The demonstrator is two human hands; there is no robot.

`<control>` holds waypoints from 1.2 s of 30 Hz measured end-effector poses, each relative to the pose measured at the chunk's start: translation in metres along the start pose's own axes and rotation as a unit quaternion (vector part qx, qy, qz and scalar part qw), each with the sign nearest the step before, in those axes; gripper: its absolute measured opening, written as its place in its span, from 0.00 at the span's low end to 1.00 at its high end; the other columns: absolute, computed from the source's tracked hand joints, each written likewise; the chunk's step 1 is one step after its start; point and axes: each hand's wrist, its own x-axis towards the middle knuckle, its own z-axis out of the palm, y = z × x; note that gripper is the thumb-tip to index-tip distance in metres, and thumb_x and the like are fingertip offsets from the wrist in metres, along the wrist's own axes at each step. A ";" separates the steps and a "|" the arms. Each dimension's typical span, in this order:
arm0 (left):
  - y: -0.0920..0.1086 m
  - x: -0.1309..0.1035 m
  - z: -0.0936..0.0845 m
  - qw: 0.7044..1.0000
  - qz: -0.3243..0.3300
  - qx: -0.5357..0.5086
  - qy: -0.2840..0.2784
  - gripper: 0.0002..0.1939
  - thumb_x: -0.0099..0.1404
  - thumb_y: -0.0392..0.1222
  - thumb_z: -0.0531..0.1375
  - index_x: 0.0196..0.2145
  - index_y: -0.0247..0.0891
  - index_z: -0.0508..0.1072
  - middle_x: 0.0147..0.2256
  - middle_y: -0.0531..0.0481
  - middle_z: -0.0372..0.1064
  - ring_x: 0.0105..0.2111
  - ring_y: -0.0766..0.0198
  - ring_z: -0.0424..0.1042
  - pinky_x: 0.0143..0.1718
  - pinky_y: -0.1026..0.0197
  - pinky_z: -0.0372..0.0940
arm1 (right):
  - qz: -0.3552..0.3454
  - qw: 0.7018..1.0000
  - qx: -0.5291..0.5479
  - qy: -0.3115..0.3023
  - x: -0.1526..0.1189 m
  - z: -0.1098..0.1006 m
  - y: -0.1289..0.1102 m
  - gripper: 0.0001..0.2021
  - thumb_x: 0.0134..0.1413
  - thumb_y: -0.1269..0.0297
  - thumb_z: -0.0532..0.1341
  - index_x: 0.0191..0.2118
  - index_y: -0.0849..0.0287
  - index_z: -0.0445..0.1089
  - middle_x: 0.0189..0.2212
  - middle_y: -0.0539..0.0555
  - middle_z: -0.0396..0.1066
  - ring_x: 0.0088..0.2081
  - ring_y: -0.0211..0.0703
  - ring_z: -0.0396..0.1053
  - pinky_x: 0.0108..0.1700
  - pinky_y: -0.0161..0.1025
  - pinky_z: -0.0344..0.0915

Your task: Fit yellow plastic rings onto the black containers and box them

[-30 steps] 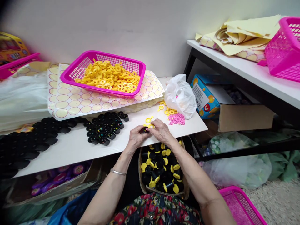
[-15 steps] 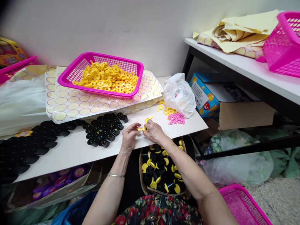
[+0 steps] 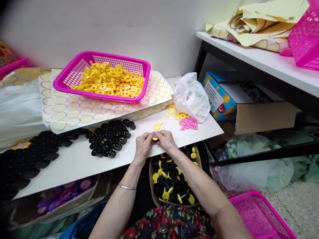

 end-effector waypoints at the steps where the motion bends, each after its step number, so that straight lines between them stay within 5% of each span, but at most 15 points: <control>1: -0.001 0.000 0.001 1.000 0.003 0.008 0.003 0.17 0.55 0.51 0.59 0.25 0.32 0.75 0.21 0.51 0.69 0.23 0.68 0.65 0.26 0.67 0.59 | 0.015 1.000 0.005 0.004 0.000 0.002 0.000 0.15 0.45 0.54 0.60 0.26 0.63 0.70 0.14 0.46 0.62 0.13 0.28 0.53 0.14 0.28 0.48; 12: -0.010 -0.001 0.010 0.998 -0.053 -0.025 0.033 0.16 0.54 0.50 0.60 0.27 0.32 0.74 0.22 0.52 0.69 0.22 0.69 0.65 0.25 0.67 0.60 | 0.039 0.999 0.024 0.020 0.011 0.003 0.008 0.12 0.41 0.57 0.61 0.21 0.62 0.65 0.11 0.46 0.62 0.11 0.29 0.57 0.11 0.26 0.50; 18: 0.006 -0.008 0.007 0.987 -0.089 -0.122 0.055 0.29 0.52 0.51 0.61 0.49 0.34 0.62 0.23 0.57 0.64 0.15 0.74 0.60 0.16 0.70 0.56 | 0.028 0.999 0.012 0.022 0.001 0.011 0.006 0.14 0.46 0.53 0.57 0.25 0.60 0.63 0.11 0.44 0.61 0.12 0.33 0.60 0.13 0.29 0.56; 24: 0.010 -0.033 0.006 0.979 -0.053 -0.195 0.010 0.28 0.37 0.37 0.69 0.39 0.34 0.67 0.28 0.53 0.69 0.26 0.70 0.68 0.30 0.66 0.65 | 0.037 0.978 0.195 0.059 -0.021 0.012 0.007 0.14 0.40 0.55 0.63 0.27 0.59 0.61 0.21 0.46 0.65 0.20 0.33 0.65 0.20 0.30 0.61; 29: 0.005 -0.056 0.010 0.991 -0.038 -0.131 -0.010 0.21 0.39 0.40 0.69 0.34 0.34 0.75 0.32 0.49 0.70 0.33 0.64 0.69 0.37 0.60 0.66 | 0.075 0.967 0.243 0.015 -0.062 -0.001 0.008 0.16 0.41 0.54 0.65 0.30 0.59 0.63 0.22 0.47 0.66 0.21 0.33 0.64 0.21 0.31 0.60; 34: 0.007 -0.069 -0.002 0.983 0.075 -0.097 -0.140 0.20 0.41 0.40 0.70 0.36 0.39 0.78 0.40 0.45 0.70 0.48 0.55 0.64 0.52 0.52 0.58 | 0.140 0.966 0.219 -0.015 -0.075 -0.025 0.012 0.16 0.48 0.50 0.61 0.30 0.61 0.66 0.20 0.48 0.65 0.20 0.32 0.61 0.19 0.29 0.57; 36: 0.007 -0.072 -0.006 0.972 0.107 -0.087 -0.190 0.21 0.42 0.42 0.70 0.38 0.41 0.78 0.44 0.43 0.68 0.53 0.52 0.59 0.56 0.48 0.53 | 0.164 0.951 0.246 -0.087 -0.072 -0.033 0.013 0.17 0.49 0.49 0.60 0.32 0.61 0.67 0.23 0.49 0.66 0.23 0.34 0.63 0.22 0.31 0.60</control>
